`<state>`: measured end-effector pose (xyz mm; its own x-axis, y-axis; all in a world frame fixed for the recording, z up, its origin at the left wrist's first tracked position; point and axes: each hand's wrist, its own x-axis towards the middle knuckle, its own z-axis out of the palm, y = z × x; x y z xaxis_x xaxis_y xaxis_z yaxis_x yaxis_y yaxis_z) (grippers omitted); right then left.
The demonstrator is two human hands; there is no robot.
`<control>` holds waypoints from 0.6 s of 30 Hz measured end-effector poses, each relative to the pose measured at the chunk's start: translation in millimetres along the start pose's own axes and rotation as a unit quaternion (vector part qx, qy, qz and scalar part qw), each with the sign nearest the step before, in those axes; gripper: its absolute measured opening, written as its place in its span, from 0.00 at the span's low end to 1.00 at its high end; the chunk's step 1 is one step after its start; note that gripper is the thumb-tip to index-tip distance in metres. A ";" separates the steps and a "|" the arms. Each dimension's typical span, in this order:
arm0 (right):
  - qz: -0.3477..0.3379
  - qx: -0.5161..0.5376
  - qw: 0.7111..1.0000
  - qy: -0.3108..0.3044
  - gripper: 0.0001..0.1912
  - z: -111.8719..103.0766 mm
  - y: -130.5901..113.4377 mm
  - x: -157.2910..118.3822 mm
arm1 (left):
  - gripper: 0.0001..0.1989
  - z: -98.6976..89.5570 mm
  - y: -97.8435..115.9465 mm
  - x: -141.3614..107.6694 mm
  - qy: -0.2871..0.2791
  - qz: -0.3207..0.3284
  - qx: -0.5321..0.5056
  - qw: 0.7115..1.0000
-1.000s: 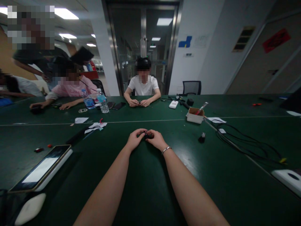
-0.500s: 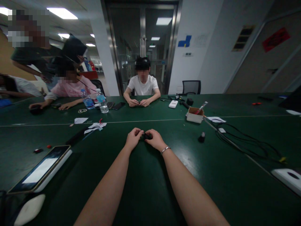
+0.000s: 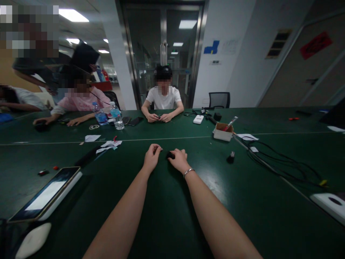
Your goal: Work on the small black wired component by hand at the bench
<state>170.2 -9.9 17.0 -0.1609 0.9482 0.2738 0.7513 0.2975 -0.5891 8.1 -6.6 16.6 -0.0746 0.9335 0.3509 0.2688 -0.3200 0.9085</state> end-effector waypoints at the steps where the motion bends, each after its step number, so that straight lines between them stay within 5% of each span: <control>1: -0.014 0.011 1.000 -0.026 0.15 0.6 -2.0 -0.1 | 0.12 2.2 3.2 -0.7 0.004 0.028 0.012 1.000; 5: -0.050 0.068 0.993 -0.081 0.13 2.2 -3.6 1.9 | 0.09 11.4 13.5 -6.6 -0.042 0.084 0.100 0.991; 10: -0.015 0.204 0.976 -0.068 0.13 -22.5 5.0 12.4 | 0.11 2.6 13.7 -10.9 -0.077 0.034 0.284 0.955; 14: 0.026 0.187 0.982 0.014 0.13 -92.9 19.4 14.3 | 0.15 -28.8 12.5 -7.6 -0.094 -0.025 0.335 0.937; 18: 0.090 0.057 0.968 0.228 0.17 -179.3 65.2 -9.6 | 0.17 -86.6 11.3 -13.2 -0.093 -0.092 0.411 0.902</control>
<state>335.5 -19.4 112.2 0.2848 0.8466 0.4496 0.6611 0.1661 -0.7316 -71.1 -36.5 41.9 -0.0488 0.9941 0.0965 0.8959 0.0008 0.4443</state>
